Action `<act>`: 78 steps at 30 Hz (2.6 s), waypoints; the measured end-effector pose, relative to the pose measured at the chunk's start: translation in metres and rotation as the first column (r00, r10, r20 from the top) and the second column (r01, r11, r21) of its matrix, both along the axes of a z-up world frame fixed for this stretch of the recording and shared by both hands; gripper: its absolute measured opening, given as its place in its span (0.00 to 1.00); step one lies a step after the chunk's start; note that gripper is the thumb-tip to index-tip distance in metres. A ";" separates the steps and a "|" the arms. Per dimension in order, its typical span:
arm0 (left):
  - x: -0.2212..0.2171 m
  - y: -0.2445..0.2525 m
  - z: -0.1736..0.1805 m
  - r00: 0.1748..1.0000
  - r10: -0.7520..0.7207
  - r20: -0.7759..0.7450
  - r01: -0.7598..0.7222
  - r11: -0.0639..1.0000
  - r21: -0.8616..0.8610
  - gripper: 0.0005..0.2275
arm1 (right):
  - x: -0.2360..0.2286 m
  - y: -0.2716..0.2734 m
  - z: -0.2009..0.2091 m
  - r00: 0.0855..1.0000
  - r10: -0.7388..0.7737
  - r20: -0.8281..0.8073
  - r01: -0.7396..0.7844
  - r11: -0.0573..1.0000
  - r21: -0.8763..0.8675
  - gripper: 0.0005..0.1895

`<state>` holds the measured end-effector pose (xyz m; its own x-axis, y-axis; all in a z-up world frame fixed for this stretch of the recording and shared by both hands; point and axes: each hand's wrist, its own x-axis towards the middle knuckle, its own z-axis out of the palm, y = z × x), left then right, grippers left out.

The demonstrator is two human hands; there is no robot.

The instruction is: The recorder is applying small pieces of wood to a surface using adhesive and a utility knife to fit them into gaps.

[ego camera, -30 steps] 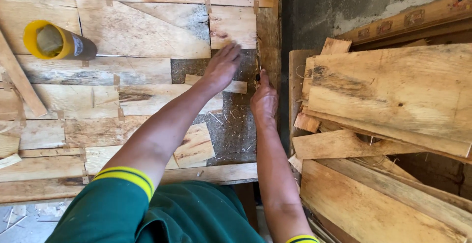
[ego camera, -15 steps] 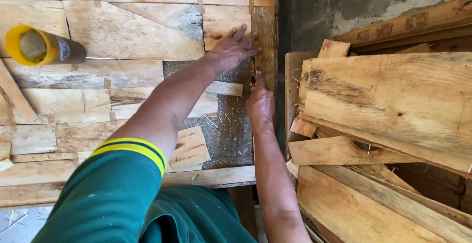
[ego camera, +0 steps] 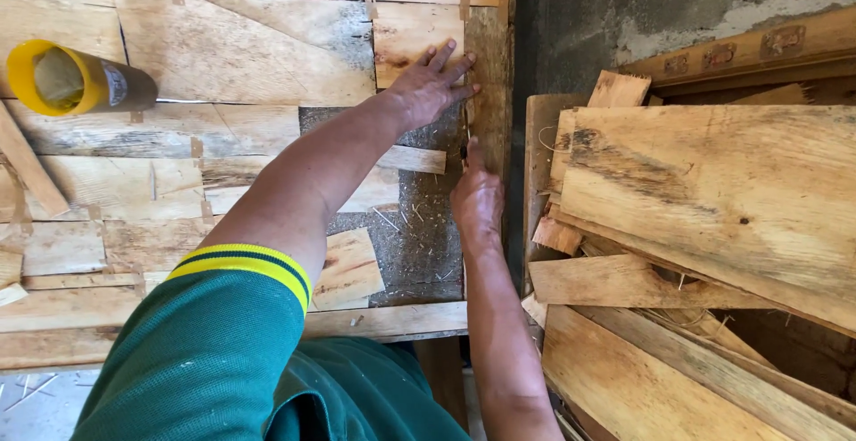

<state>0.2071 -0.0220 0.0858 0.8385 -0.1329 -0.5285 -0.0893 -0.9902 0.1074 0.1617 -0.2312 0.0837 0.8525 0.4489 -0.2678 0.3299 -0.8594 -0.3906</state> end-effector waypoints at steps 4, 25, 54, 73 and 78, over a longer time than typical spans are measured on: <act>-0.008 -0.001 0.009 1.000 -0.023 -0.004 0.023 1.000 -0.005 0.37 | -0.013 -0.007 0.011 0.996 -0.011 -0.087 0.006 0.998 -0.064 0.35; -0.069 -0.026 -0.015 0.910 0.079 0.407 -0.034 0.993 -0.116 0.34 | -0.070 -0.076 -0.002 0.960 -0.274 -0.061 0.279 0.907 0.314 0.30; -0.208 0.030 -0.026 0.672 0.637 0.377 -0.391 0.738 -0.549 0.12 | 0.022 -0.017 -0.081 0.946 -0.252 -0.203 0.319 0.831 0.455 0.12; -0.118 0.053 -0.028 0.338 0.930 -0.143 -0.667 0.129 -0.734 0.10 | 0.085 0.040 -0.104 0.917 -0.352 -0.186 0.397 0.846 0.357 0.17; -0.110 0.059 0.007 0.265 0.895 -0.360 -0.790 -0.013 -0.613 0.10 | 0.079 0.052 -0.071 0.849 -0.441 -0.291 0.511 0.825 0.240 0.18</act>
<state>0.0968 0.0365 0.0933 0.6190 0.5159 -0.5922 0.6996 -0.0194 0.7143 0.2406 -0.1795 0.0124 0.9172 0.0885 -0.3885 -0.2120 -0.7171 -0.6639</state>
